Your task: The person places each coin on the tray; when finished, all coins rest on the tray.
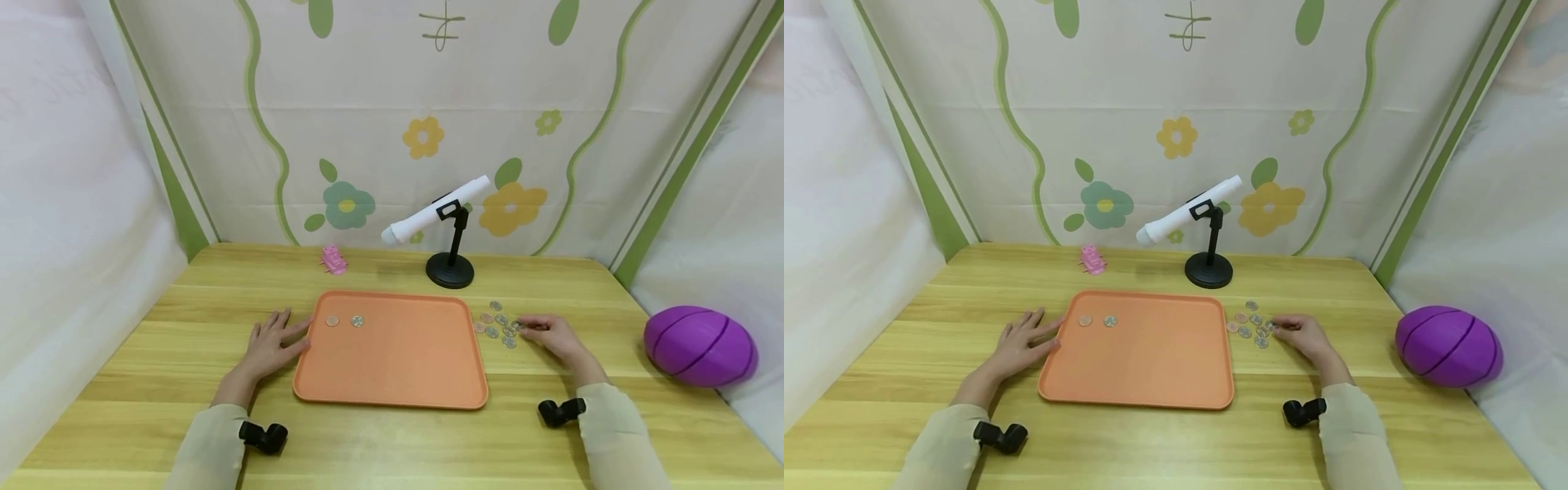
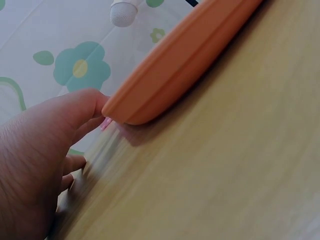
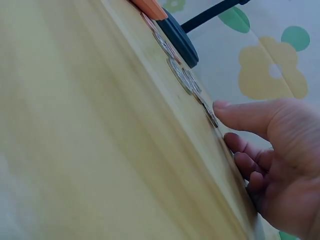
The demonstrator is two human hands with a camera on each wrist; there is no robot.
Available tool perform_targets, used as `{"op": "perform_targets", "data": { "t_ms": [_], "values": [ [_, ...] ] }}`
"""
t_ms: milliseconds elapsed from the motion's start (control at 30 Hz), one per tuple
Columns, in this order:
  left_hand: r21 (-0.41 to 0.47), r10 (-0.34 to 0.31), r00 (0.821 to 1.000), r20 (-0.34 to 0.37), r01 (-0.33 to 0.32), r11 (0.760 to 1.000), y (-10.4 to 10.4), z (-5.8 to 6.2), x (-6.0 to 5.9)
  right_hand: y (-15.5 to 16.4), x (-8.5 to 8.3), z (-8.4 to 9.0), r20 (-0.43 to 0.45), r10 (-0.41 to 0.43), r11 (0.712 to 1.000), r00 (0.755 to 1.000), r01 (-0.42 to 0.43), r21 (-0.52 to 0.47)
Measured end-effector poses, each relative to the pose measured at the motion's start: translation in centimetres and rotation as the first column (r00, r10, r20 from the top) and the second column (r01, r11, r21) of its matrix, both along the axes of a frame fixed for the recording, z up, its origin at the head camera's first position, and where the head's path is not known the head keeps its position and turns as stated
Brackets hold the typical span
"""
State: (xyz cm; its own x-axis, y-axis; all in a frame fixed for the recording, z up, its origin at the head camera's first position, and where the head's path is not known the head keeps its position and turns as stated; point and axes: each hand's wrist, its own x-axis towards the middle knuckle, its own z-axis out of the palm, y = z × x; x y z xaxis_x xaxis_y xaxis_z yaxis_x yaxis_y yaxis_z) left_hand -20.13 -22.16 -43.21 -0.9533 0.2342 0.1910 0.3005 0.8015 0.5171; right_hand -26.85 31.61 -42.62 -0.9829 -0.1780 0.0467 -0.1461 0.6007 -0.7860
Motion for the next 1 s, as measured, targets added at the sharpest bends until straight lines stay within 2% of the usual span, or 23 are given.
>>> {"op": "perform_targets", "data": {
  "t_ms": [367, 1000],
  "values": [
    [0.009, -0.001, 1.000, 0.012, 0.001, 1.000, 0.1, -0.1, 0.1, -0.7, 0.3, -0.3, -0.094, 0.001, 1.000, 0.996, 0.000, 0.020],
    [0.004, -0.003, 1.000, -0.001, 0.003, 1.000, 0.0, -0.1, -0.1, -1.1, 0.0, -0.6, -0.081, -0.067, 0.997, 0.994, 0.069, 0.021]
  ]
}}
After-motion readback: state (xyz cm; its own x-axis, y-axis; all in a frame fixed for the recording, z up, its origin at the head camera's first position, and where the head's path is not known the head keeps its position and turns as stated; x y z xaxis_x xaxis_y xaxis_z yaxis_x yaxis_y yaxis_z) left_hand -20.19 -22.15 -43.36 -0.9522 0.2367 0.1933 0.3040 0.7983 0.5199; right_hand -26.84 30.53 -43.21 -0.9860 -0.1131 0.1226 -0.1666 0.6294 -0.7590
